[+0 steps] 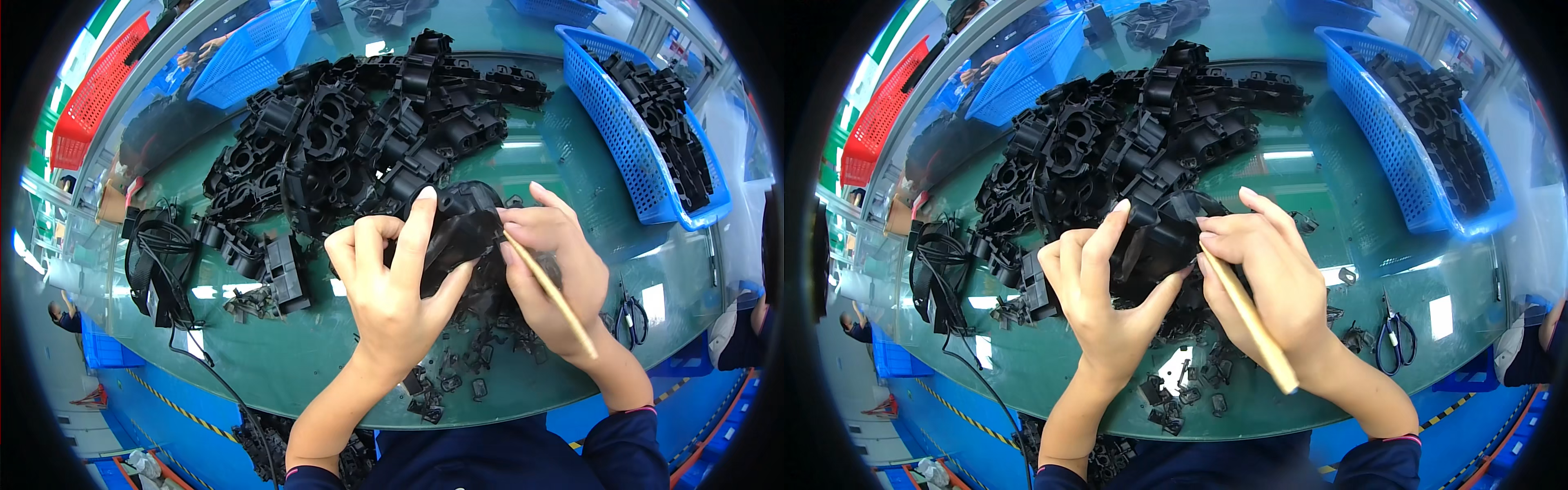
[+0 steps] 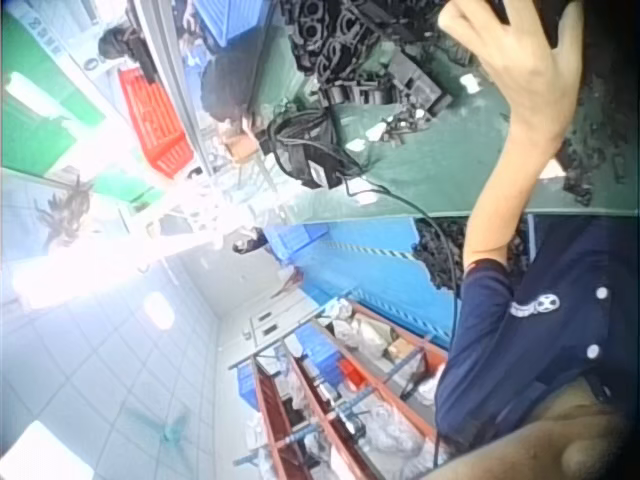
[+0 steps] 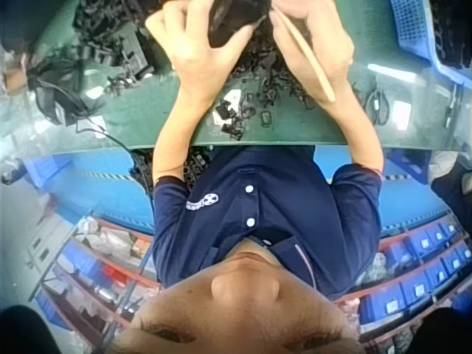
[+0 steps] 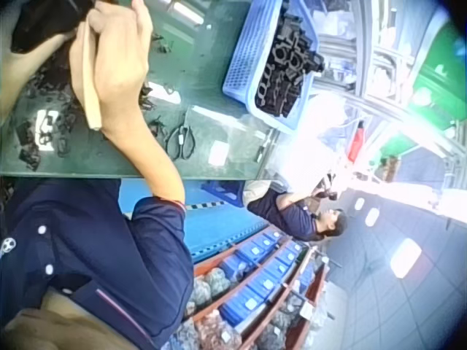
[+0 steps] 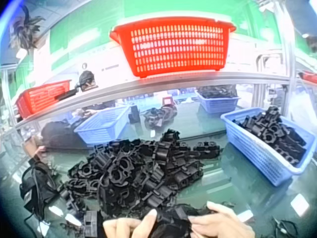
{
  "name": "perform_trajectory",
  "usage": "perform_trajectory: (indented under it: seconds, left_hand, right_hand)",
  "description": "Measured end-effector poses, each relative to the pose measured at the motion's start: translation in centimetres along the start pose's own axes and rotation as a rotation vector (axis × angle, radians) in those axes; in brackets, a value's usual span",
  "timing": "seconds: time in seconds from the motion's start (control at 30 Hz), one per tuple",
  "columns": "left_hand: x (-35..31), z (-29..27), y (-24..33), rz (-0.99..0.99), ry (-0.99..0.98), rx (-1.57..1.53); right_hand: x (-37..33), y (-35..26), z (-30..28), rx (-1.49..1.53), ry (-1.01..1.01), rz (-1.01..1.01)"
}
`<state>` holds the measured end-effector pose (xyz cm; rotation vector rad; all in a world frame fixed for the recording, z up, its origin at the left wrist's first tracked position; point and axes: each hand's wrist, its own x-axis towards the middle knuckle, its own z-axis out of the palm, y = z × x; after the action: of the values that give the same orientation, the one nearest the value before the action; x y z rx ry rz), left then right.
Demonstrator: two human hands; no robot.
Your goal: The recorder is scraping excess plastic or burrs from black components using a wooden scraping tool on a factory production line.
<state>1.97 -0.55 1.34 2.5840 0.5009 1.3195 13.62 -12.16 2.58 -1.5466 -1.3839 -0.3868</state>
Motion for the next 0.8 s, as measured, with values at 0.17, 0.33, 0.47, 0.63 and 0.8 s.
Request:
perform_trajectory:
  seconds: [0.17, 0.33, 0.47, 0.63, 0.8]
  left_hand:
    - [0.2, 0.4, 0.0, 0.012, -0.018, -0.055]
    - [0.2, -0.3, 0.4, -0.017, -0.110, -0.149]
    - [1.0, -0.5, -0.6, -0.197, -0.240, -0.544]
    - [1.4, -0.5, -1.4, -0.803, -0.323, -1.464]
    - [1.0, -0.4, -1.7, -0.893, -0.391, -1.541]
  right_hand:
    - [-0.1, 0.2, 0.3, -0.240, 0.022, -0.133]
    - [0.9, 2.9, -1.3, -0.143, 0.114, 0.172]
    - [1.6, 2.7, -2.5, -0.026, 0.146, 0.162]
    - [1.5, 2.7, -2.9, -0.267, 0.128, 0.064]
    - [1.8, 2.5, -3.6, -0.249, 0.145, 0.113]
